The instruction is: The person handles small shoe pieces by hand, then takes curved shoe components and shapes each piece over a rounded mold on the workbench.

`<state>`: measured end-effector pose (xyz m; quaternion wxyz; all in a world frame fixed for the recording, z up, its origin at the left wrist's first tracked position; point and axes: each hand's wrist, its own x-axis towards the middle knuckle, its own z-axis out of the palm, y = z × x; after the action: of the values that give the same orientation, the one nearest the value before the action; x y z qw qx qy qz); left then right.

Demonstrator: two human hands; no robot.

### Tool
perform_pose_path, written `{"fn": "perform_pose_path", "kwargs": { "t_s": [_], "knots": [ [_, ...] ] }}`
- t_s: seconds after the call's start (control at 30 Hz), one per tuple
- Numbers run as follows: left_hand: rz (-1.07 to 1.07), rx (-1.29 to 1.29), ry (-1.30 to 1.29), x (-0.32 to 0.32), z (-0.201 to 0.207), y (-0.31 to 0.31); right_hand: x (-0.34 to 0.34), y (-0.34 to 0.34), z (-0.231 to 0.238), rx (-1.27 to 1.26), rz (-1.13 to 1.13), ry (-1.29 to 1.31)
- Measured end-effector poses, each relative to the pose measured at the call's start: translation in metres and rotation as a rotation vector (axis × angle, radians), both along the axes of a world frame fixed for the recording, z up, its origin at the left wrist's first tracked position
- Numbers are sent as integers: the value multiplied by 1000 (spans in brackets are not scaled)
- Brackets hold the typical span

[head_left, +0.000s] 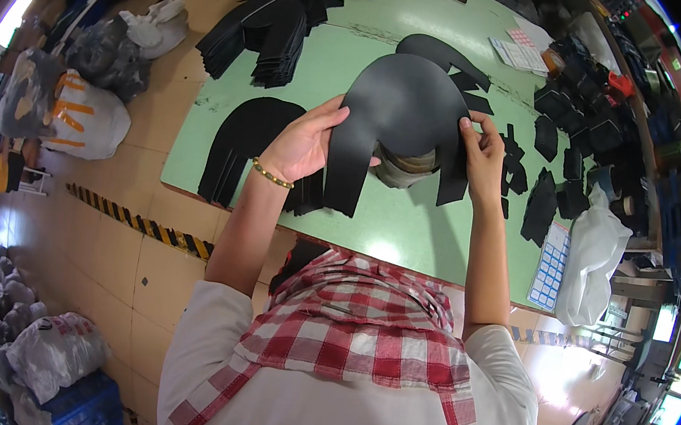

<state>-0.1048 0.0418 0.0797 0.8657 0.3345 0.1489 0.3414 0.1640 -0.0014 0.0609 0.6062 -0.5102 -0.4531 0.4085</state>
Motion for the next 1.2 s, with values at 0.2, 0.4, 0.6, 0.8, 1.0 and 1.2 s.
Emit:
{"fn": "perform_pose_path", "kwargs": {
  "t_s": [0.2,0.4,0.6,0.8,1.0,1.2],
  "knots": [
    [0,-25,-12,-1,-4,1,-1,1,1,17,4,10],
    [2,-46,-13,3,-6,1,6,3,-4,-63,-25,-57],
    [122,115,267,27,-5,-12,-6,11,1,-21,-55,-112],
    [193,167,237,42,-19,-19,-4,15,-6,150,-374,-328],
    [232,-22,86,47,-25,-32,-5,11,-5,228,-442,-411],
    [301,55,69,50,-28,-36,-5,9,-9,202,-474,-516]
  ]
}}
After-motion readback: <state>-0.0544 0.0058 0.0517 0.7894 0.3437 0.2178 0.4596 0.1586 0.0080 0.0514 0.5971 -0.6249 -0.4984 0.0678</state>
